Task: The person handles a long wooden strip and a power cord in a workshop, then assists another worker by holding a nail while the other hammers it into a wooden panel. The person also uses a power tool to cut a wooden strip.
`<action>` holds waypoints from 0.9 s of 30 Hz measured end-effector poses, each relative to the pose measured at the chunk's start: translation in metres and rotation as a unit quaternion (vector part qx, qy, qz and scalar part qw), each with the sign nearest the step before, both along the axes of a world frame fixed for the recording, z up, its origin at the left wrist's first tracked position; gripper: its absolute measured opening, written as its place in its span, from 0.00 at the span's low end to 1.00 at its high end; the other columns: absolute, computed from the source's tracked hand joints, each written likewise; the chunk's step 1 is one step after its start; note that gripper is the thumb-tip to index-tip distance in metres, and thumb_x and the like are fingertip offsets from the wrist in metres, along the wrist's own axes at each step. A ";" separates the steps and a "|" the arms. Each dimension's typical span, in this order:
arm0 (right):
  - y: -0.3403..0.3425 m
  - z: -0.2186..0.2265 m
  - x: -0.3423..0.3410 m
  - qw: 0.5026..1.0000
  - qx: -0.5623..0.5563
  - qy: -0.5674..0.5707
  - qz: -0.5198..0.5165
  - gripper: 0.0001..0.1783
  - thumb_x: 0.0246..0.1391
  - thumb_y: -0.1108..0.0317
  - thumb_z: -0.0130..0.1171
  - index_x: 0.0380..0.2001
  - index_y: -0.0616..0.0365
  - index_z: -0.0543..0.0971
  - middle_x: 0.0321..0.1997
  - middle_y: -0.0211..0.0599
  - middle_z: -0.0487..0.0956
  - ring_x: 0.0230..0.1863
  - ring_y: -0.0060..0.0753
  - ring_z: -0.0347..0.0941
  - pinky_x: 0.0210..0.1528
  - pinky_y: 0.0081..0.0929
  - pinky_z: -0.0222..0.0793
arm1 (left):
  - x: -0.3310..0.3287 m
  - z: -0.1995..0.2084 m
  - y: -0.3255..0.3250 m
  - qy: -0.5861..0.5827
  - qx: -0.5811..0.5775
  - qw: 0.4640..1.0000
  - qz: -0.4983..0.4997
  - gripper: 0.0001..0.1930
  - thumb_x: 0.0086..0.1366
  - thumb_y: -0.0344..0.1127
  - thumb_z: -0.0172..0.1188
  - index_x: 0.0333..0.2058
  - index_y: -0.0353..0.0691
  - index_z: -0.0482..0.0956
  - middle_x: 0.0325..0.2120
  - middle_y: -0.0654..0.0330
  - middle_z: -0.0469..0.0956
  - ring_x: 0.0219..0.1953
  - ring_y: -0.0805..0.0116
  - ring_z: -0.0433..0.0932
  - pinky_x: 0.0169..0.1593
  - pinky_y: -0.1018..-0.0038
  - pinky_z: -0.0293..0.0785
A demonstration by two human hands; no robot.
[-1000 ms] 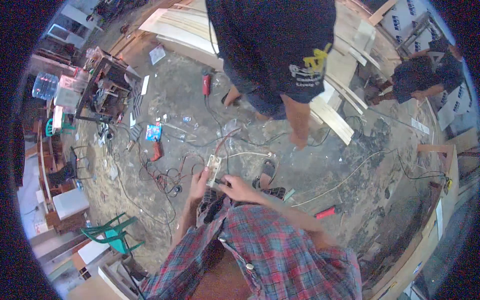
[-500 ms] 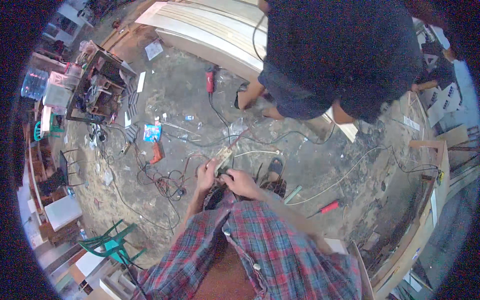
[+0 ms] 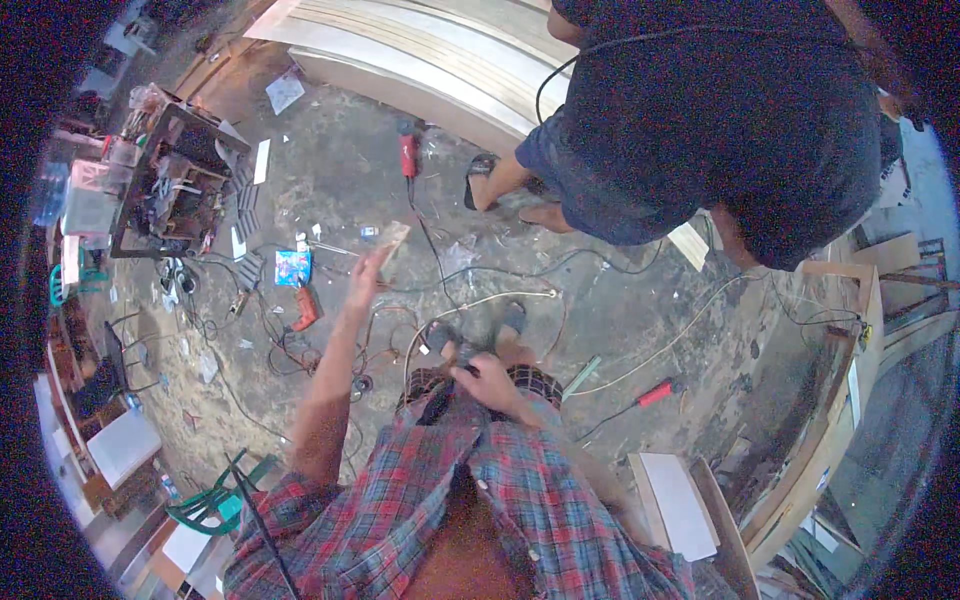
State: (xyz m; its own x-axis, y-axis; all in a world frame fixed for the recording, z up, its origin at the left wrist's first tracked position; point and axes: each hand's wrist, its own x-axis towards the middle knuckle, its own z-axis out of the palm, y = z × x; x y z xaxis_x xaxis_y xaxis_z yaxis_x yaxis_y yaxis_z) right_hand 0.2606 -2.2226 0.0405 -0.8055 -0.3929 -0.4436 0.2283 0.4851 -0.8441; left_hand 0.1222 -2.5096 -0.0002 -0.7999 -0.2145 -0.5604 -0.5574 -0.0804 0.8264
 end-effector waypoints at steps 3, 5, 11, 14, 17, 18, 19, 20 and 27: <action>-0.021 0.012 -0.020 0.996 -0.081 -0.009 -0.029 0.19 0.58 0.56 0.62 0.30 0.65 0.78 0.24 0.42 0.78 0.25 0.28 0.73 0.29 0.33 0.69 | 0.028 -0.034 0.053 -0.001 0.134 0.991 -0.009 0.28 0.69 0.56 0.50 0.54 0.38 0.76 0.51 0.57 0.74 0.42 0.70 0.77 0.40 0.72 0.77; -0.021 0.011 -0.039 0.983 -0.140 -0.057 -0.104 0.18 0.58 0.57 0.62 0.29 0.64 0.78 0.23 0.37 0.78 0.24 0.23 0.71 0.27 0.29 0.67 | 0.040 -0.009 0.097 -0.052 0.120 0.990 -0.045 0.26 0.69 0.55 0.49 0.51 0.38 0.77 0.45 0.57 0.77 0.35 0.72 0.76 0.35 0.74 0.76; 0.025 -0.043 -0.078 0.980 -0.130 -0.110 -0.100 0.13 0.61 0.62 0.59 0.34 0.64 0.79 0.27 0.35 0.81 0.28 0.19 0.75 0.30 0.23 0.70 | 0.095 -0.020 0.140 -0.121 0.202 0.969 -0.079 0.24 0.70 0.55 0.43 0.47 0.42 0.76 0.29 0.65 0.76 0.24 0.76 0.72 0.21 0.80 0.65; 0.053 -0.035 -0.079 0.975 -0.189 -0.078 -0.084 0.14 0.61 0.62 0.59 0.37 0.64 0.80 0.31 0.36 0.82 0.34 0.21 0.77 0.35 0.24 0.73 | 0.096 -0.025 0.159 -0.098 0.191 0.976 -0.038 0.27 0.71 0.58 0.38 0.43 0.42 0.78 0.21 0.67 0.75 0.13 0.79 0.65 0.16 0.80 0.57; 0.094 -0.035 -0.084 0.988 -0.130 -0.077 -0.029 0.14 0.60 0.61 0.59 0.39 0.63 0.80 0.34 0.40 0.83 0.38 0.28 0.80 0.40 0.26 0.75 | 0.084 -0.027 0.159 -0.099 0.209 0.973 0.017 0.31 0.70 0.61 0.38 0.38 0.40 0.80 0.16 0.65 0.73 0.11 0.75 0.64 0.17 0.77 0.59; 0.108 -0.045 -0.083 0.994 -0.102 -0.042 -0.015 0.14 0.60 0.63 0.59 0.42 0.63 0.79 0.35 0.40 0.82 0.38 0.28 0.80 0.41 0.27 0.74 | 0.074 -0.017 0.155 -0.109 0.167 0.980 -0.024 0.32 0.70 0.62 0.38 0.39 0.39 0.80 0.15 0.64 0.73 0.12 0.74 0.66 0.17 0.76 0.60; 0.126 -0.064 -0.078 0.997 -0.074 -0.005 -0.005 0.15 0.60 0.64 0.59 0.45 0.63 0.77 0.36 0.41 0.82 0.38 0.28 0.79 0.41 0.28 0.74 | 0.060 -0.002 0.151 -0.119 0.123 0.983 -0.067 0.33 0.69 0.63 0.38 0.39 0.38 0.80 0.15 0.64 0.73 0.12 0.73 0.67 0.18 0.74 0.62; 0.136 -0.074 -0.077 0.998 -0.048 0.029 0.015 0.16 0.60 0.66 0.59 0.48 0.64 0.76 0.38 0.41 0.81 0.38 0.29 0.78 0.41 0.28 0.74 | 0.053 0.009 0.144 -0.130 0.077 0.984 -0.098 0.33 0.69 0.64 0.39 0.39 0.37 0.80 0.15 0.64 0.73 0.12 0.71 0.68 0.18 0.73 0.63; 0.134 -0.039 -0.092 0.998 0.001 -0.021 -0.067 0.29 0.58 0.63 0.59 0.60 0.61 0.66 0.46 0.49 0.80 0.45 0.45 0.80 0.46 0.37 0.74 | 0.034 0.034 0.125 0.162 -0.101 0.926 -0.326 0.25 0.63 0.49 0.57 0.50 0.36 0.75 0.39 0.46 0.78 0.41 0.56 0.77 0.45 0.66 0.72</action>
State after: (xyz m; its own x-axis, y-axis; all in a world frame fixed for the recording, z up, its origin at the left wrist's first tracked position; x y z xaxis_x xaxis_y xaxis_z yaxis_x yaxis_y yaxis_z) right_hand 0.1686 -2.0884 0.0019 -0.8308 -0.2824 -0.4796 0.3265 0.4505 -0.8309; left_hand 0.1563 -2.3844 0.0334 -0.9154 0.2987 -0.2699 -0.1540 0.3597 0.9203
